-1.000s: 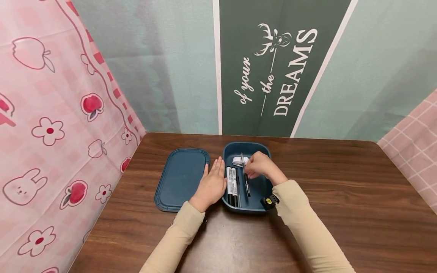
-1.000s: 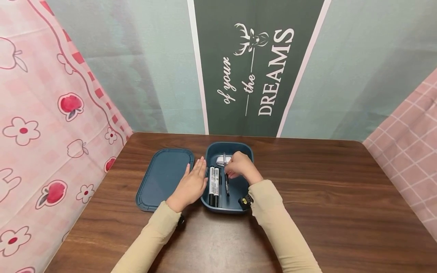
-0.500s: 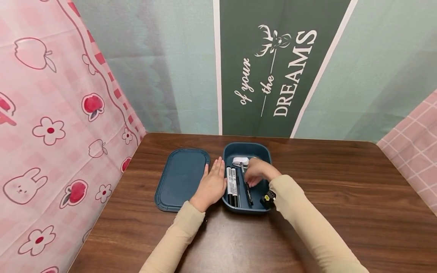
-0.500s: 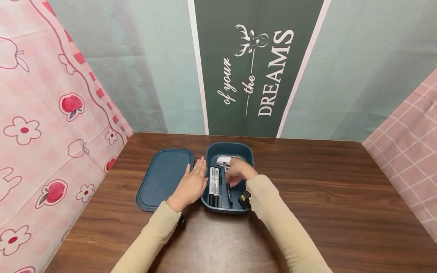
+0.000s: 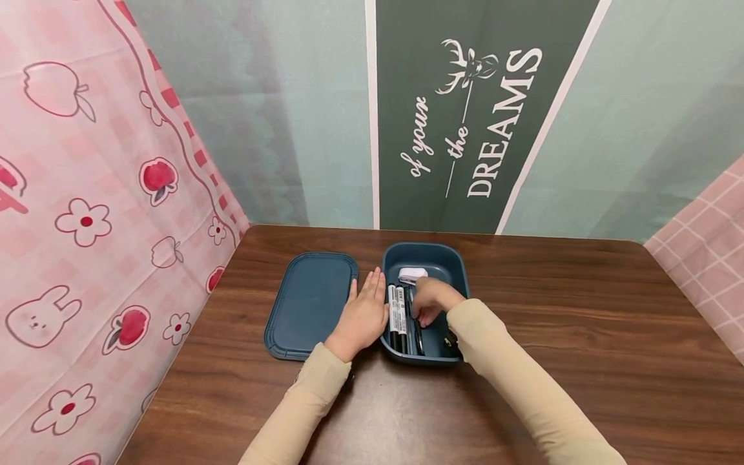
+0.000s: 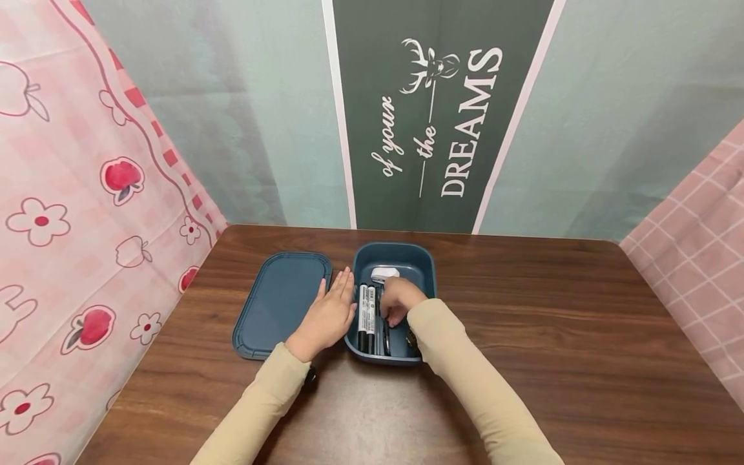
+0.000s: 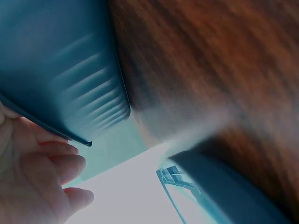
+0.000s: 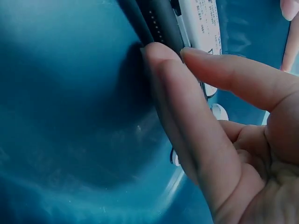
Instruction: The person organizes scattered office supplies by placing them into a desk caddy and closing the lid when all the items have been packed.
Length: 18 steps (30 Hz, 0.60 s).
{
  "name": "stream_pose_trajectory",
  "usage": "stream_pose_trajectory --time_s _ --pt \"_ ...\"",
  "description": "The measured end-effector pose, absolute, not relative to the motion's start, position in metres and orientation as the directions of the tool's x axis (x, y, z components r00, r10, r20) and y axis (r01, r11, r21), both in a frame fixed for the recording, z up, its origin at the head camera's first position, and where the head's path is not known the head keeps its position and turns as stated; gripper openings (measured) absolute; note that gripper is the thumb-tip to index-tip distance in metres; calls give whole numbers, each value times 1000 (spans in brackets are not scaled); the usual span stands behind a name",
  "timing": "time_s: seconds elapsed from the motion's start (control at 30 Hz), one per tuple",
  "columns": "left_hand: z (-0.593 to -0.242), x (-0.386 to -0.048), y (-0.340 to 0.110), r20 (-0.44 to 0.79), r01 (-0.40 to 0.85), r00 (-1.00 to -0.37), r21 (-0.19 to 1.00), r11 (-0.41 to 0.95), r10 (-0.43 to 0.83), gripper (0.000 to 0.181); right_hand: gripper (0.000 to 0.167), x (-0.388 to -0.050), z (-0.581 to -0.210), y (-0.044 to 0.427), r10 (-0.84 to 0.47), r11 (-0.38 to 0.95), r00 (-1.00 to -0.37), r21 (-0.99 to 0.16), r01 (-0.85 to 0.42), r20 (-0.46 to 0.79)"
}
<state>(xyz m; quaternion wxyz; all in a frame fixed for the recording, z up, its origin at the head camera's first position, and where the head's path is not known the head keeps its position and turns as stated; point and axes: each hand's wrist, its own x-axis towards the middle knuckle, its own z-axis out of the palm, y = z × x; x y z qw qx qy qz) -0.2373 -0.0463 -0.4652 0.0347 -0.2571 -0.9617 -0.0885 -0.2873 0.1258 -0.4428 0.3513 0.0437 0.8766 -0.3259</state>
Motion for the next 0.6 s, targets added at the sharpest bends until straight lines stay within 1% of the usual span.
stream_pose_trajectory --time_s 0.1,0.2,0.3,0.37,0.43,0.53,0.6 --pt "-465 -237 -46 107 502 -865 148 852 491 56 17 -287 -441 126 -141 789 -754 -533 306 -641" --pt "-464 -237 -46 96 501 -865 164 850 492 57 14 -287 -437 126 -136 806 -765 -519 284 -630" --pt "-462 -238 -48 78 496 -868 186 848 491 60 13 -286 -430 127 -138 821 -790 -515 246 -597" --pt "-461 -239 -50 61 488 -872 210 847 486 63 14 -286 -423 128 -154 835 -820 -516 190 -551" --pt "-461 -240 -53 48 476 -877 231 849 479 66 18 -284 -413 128 -186 856 -855 -507 100 -484" --pt "-457 -244 -64 56 459 -885 266 848 461 68 26 -276 -394 124 -237 873 -904 -487 -37 -356" --pt "-452 -247 -75 72 449 -891 277 850 447 68 29 -267 -379 119 -275 872 -924 -474 -122 -267"
